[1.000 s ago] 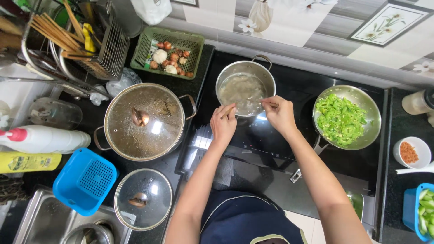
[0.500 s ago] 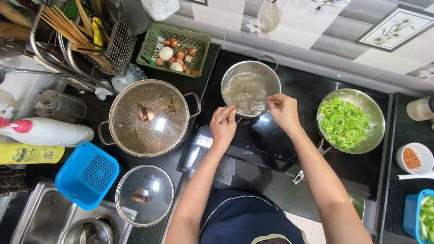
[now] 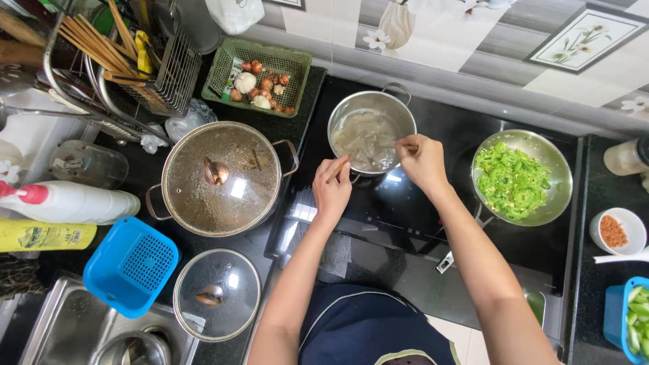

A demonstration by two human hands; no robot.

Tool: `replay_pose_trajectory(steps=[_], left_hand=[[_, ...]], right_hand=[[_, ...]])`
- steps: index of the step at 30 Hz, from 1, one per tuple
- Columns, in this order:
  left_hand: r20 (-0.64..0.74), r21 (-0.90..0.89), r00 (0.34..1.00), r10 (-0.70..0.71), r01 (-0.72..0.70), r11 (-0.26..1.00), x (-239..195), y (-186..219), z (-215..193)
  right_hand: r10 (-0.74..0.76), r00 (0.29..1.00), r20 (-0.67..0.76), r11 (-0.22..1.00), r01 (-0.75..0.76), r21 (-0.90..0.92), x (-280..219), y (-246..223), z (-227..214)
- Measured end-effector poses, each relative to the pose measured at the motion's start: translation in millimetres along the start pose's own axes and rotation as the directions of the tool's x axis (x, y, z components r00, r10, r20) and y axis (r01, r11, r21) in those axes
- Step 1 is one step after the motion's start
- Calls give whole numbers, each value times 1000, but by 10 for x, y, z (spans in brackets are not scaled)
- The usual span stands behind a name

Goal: Boiling sliced gourds and stirring chopped green vegetables in a pan on an induction stove.

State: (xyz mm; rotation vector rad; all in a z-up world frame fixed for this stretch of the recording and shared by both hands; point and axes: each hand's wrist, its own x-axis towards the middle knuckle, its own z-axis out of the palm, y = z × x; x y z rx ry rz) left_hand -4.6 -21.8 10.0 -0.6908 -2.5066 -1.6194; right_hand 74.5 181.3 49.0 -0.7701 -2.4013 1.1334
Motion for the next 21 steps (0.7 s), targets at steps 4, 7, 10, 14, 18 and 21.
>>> replay_pose_trajectory(steps=[4, 7, 10, 14, 18, 21], left_hand=[[23, -12, 997, -76, 77, 997, 2, 4, 28], [15, 1, 1000, -2, 2, 1000, -4, -23, 43], [21, 10, 999, -39, 39, 999, -6, -27, 27], [27, 13, 999, -28, 28, 1000, 0, -35, 16], [27, -1, 999, -46, 46, 999, -4, -38, 34], [26, 19, 998, -49, 48, 999, -11, -10, 29]], right_hand=[[20, 1000, 21, 999, -19, -36, 4, -3, -34], [71, 996, 48, 997, -70, -23, -4, -14, -69], [102, 993, 51, 995, -103, 10, -8, -93, -126], [132, 990, 55, 989, -135, 52, -16, -116, -138], [152, 985, 79, 984, -158, 83, -19, -133, -133], [150, 984, 92, 982, -159, 98, 8, 31, -74]])
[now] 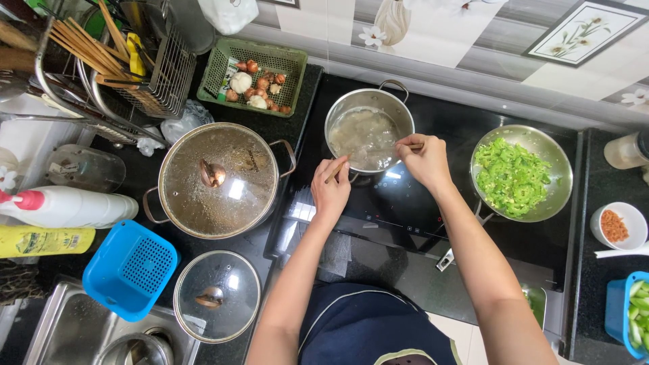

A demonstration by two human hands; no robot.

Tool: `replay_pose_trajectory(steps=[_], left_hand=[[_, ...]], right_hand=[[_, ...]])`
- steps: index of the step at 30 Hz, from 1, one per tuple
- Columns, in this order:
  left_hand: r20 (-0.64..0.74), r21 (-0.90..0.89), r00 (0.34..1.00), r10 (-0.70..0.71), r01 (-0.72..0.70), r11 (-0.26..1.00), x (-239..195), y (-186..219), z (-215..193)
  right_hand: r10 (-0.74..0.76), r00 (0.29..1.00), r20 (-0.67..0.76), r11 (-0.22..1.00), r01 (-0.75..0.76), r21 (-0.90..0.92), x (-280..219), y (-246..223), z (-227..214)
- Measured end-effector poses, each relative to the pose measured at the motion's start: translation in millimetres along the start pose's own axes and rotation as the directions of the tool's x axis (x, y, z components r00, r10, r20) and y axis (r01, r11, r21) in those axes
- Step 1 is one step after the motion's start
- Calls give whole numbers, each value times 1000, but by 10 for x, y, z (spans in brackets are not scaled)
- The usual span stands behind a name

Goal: Boiling sliced gourds and stirring chopped green vegetables in a pan on an induction stove.

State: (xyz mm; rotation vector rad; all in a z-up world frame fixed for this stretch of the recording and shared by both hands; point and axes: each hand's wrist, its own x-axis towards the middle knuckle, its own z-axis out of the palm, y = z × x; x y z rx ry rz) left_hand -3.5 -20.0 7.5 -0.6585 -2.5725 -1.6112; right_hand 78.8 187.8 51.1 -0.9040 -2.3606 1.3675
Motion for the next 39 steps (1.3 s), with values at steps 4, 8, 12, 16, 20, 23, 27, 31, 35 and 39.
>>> replay_pose_trajectory(steps=[4, 8, 12, 16, 20, 23, 27, 31, 35, 39], left_hand=[[34, -7, 998, -51, 52, 999, 0, -9, 3], [15, -9, 1000, -24, 24, 1000, 3, -5, 0], [18, -15, 1000, -18, 18, 1000, 17, 13, -3], [17, -11, 1000, -14, 15, 1000, 60, 25, 7], [99, -22, 993, -63, 66, 998, 102, 81, 63], [146, 34, 988, -52, 48, 998, 130, 32, 174], [144, 105, 990, 5, -20, 994, 91, -81, 277], [129, 111, 990, 56, -71, 991, 98, -148, 282], [119, 128, 990, 78, -94, 987, 119, -110, 232], [163, 200, 954, 253, -283, 938, 137, 20, 223]], right_hand=[[-20, 1000, -9, 1000, 20, 2, 15, 72, 70], [-39, 999, 8, 998, 39, -43, -4, 12, 156], [-111, 994, 25, 992, 112, -57, 6, 131, 271], [-197, 980, 13, 978, 198, -72, -94, -75, 187], [-192, 981, 3, 979, 192, -76, -188, -58, 170], [-177, 984, -10, 983, 177, -41, -238, -65, 132], [-113, 993, -17, 993, 113, 32, -315, -51, 86], [-119, 992, -52, 992, 121, 42, -358, -109, 22], [-222, 974, -38, 975, 221, -29, -480, -341, -31], [-424, 896, 135, 883, 442, -158, -690, -927, -126]])
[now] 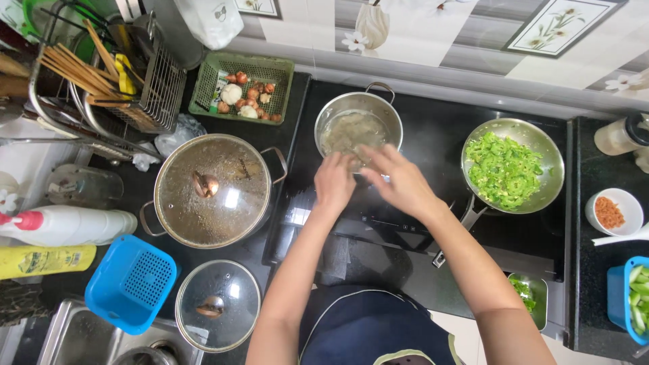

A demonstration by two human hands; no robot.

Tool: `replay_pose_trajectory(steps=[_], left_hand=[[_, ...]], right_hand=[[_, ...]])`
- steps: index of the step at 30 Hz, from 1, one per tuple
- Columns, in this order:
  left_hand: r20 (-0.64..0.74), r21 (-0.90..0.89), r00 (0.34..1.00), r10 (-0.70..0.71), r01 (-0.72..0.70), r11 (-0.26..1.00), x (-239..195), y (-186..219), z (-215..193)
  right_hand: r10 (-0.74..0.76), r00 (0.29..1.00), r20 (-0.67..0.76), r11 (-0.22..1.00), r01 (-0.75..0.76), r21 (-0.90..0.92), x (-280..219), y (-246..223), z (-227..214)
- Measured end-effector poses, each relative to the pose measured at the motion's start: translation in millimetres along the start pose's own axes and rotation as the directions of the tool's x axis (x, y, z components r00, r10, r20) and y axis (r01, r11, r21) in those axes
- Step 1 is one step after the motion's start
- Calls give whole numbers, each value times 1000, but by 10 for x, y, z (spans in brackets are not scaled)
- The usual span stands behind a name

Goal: Boiling sliced gourds and stirring chopped green vegetables in a pan on an induction stove.

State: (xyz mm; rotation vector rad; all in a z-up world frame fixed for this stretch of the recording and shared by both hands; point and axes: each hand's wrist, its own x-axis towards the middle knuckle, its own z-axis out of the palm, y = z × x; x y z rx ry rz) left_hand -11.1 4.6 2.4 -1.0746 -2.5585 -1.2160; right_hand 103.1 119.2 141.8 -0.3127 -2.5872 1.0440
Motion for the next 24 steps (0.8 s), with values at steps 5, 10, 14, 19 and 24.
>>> replay_pose_trajectory(steps=[5, 10, 14, 19, 24], left_hand=[[134, 66, 978, 161, -171, 983, 25, 90, 12], [64, 60, 996, 60, -64, 996, -137, 61, -290], [-54, -14, 965, -255, 255, 967, -382, -125, -381], [6, -59, 851, -525, 524, 850, -537, -317, -214], [92, -108, 812, -577, 584, 805, -566, -436, -56]], right_hand=[[-121, 992, 26, 988, 123, -90, -50, 211, 233], [-53, 976, -212, 997, 39, -69, -29, 575, 239], [268, 948, -174, 947, -226, 228, 64, 759, 328], [350, 936, -32, 891, -322, 321, 108, 1006, 568], [448, 893, -47, 821, -389, 418, 223, 866, 464]])
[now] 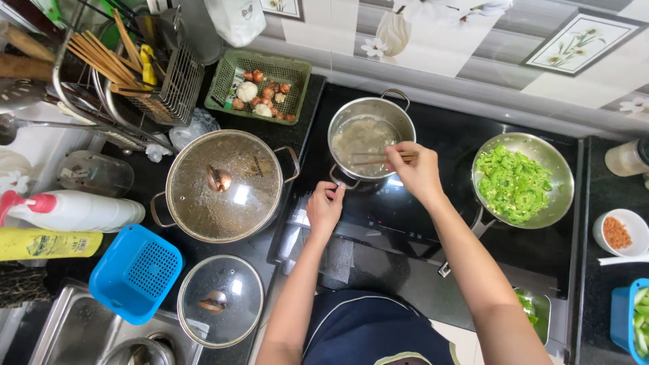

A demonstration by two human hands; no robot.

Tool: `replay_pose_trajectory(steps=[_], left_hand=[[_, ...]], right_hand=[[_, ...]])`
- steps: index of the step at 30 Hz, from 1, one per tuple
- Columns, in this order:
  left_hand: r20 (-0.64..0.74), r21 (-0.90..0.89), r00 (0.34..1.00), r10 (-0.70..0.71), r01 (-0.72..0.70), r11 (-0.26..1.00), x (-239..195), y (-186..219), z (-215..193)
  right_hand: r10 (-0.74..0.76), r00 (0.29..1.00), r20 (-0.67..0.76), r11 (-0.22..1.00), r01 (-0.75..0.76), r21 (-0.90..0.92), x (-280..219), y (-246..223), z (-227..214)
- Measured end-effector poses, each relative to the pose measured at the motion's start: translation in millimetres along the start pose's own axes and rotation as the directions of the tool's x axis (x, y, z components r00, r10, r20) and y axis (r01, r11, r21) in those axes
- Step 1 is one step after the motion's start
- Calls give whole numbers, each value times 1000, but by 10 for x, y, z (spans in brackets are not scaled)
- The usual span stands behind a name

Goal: Boiling sliced gourds and stirring chopped green vegetables in a pan on an induction stove.

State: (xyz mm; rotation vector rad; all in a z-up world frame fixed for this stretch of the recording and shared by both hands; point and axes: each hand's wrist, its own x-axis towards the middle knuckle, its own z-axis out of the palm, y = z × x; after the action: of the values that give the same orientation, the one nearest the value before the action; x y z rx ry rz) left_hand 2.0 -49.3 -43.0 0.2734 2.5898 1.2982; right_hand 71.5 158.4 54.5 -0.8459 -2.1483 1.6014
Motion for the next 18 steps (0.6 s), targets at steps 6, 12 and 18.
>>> replay_pose_trajectory(steps=[6, 12, 18], left_hand=[[14, -66, 999, -44, 45, 997, -16, 109, -17], [9, -45, 1000, -22, 22, 999, -19, 90, -1], [9, -57, 1000, -25, 25, 998, -21, 97, 16]], right_hand=[[-11, 994, 105, 999, 6, 49, 194, 602, 108], [46, 999, -9, 999, -46, 24, 147, 276, 149], [4, 999, 34, 993, -8, 118, 352, 487, 426]])
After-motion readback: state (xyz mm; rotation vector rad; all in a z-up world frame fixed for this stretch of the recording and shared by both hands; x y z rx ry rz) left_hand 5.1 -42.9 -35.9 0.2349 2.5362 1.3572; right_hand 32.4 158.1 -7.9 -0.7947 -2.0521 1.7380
